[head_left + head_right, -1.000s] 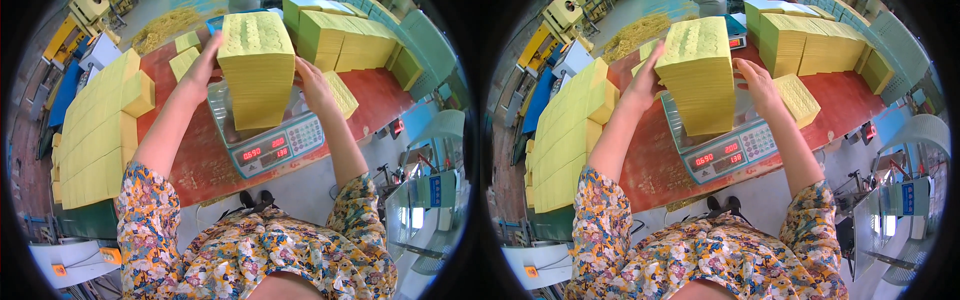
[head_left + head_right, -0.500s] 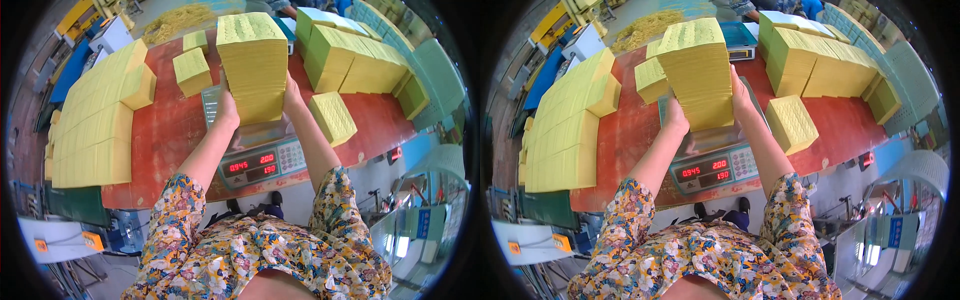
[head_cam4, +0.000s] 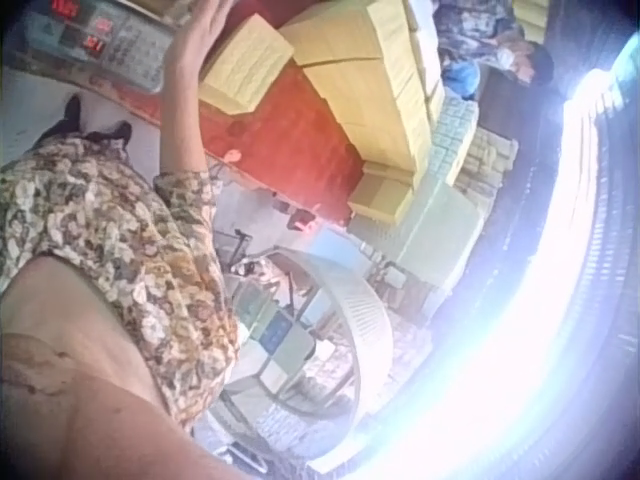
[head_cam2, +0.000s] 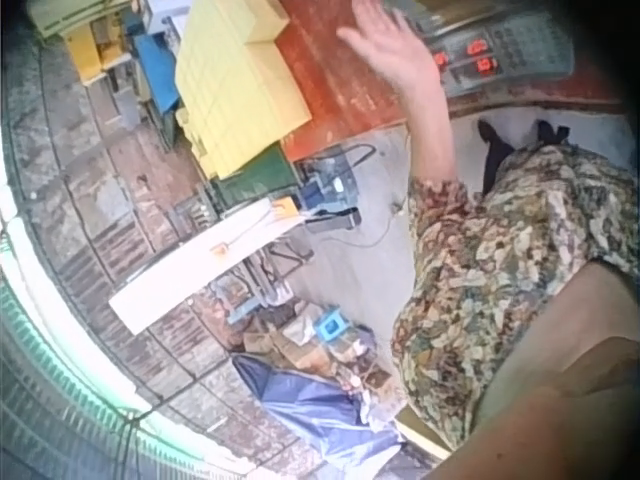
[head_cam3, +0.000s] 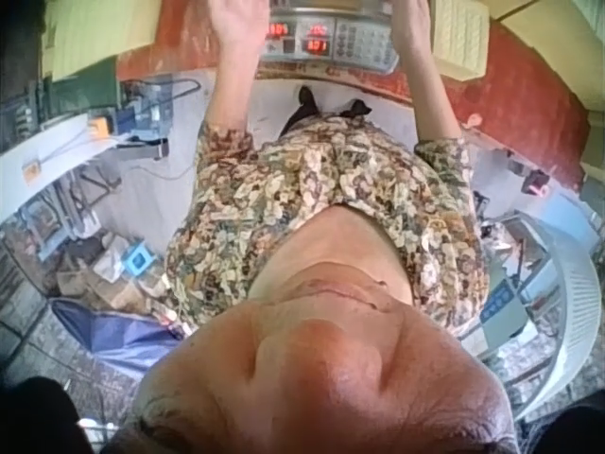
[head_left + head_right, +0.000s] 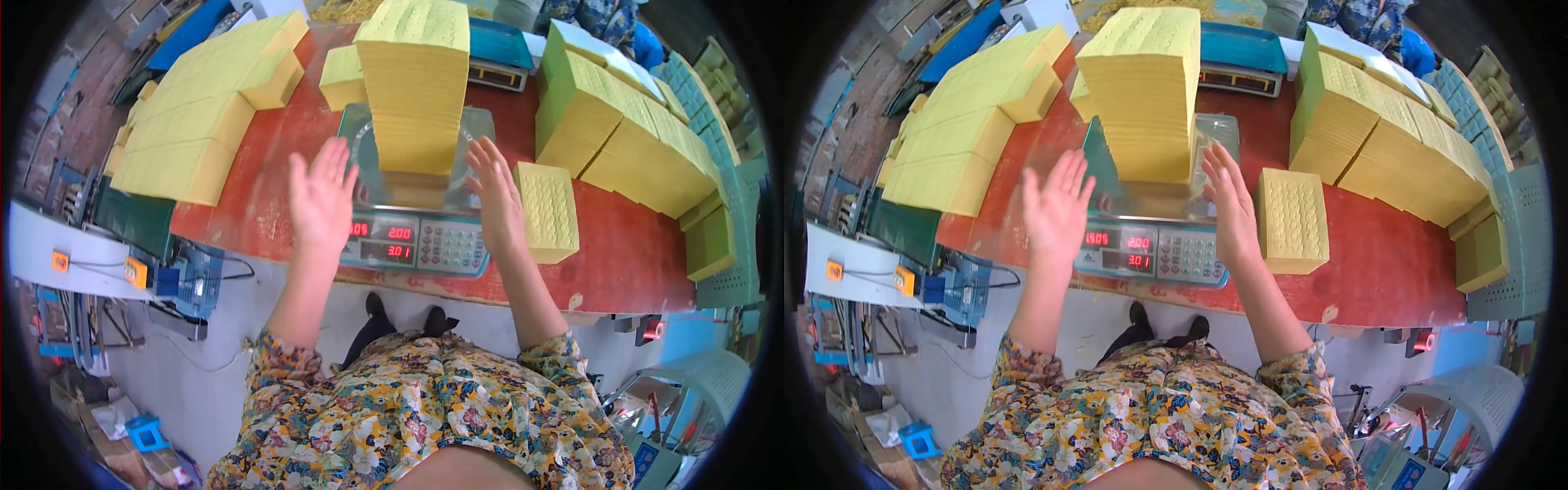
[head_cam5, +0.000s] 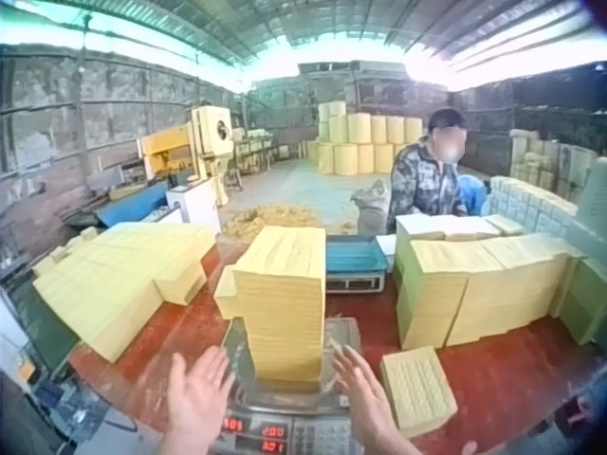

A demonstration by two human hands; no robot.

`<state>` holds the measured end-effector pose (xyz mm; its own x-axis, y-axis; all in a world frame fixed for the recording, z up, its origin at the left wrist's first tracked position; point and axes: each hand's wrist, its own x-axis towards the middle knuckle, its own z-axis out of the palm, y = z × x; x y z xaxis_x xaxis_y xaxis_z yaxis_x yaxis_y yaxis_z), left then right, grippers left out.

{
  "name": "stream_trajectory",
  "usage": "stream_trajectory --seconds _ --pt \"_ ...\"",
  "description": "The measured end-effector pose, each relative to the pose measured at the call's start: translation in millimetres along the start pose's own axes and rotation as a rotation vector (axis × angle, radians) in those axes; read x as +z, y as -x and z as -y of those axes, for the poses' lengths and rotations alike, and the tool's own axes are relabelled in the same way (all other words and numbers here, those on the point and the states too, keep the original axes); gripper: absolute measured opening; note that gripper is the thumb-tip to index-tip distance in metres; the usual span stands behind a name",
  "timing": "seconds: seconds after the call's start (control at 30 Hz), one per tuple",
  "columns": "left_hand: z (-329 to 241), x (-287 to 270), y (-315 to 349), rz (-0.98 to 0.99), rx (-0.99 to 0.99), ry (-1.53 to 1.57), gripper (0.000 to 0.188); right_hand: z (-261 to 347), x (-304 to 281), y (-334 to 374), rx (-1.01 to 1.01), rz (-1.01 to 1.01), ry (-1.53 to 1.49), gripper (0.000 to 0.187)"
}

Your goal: The recorder is weighing stacks of yellow paper blocks on a digital scale in a factory setting.

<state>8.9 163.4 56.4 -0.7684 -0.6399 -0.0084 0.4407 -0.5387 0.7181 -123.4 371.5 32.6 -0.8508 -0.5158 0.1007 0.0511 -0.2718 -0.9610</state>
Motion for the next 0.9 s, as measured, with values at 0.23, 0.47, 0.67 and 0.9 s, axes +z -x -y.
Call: stream_trajectory --seconds 0.23,0.47,0.67,0.9 --pt "-25.4 -9.7 96.3 -0.049 0.000 0.371 0.073 8.9 -22.5 79.1 0.098 0.008 -0.118 0.054" --pt "-11.5 -34.3 106.3 -0.163 0.012 0.115 0.049 13.5 -20.3 111.9 0.172 -0.037 -0.182 0.043" --pt "-8.4 -40.7 97.6 -0.107 -0.069 -0.095 0.041 2.7 -12.1 127.7 0.231 -0.109 -0.249 0.038" --pt "-12.3 -29.2 82.3 0.014 -0.072 -0.134 0.034 2.1 5.7 129.8 0.188 -0.148 -0.246 0.034"
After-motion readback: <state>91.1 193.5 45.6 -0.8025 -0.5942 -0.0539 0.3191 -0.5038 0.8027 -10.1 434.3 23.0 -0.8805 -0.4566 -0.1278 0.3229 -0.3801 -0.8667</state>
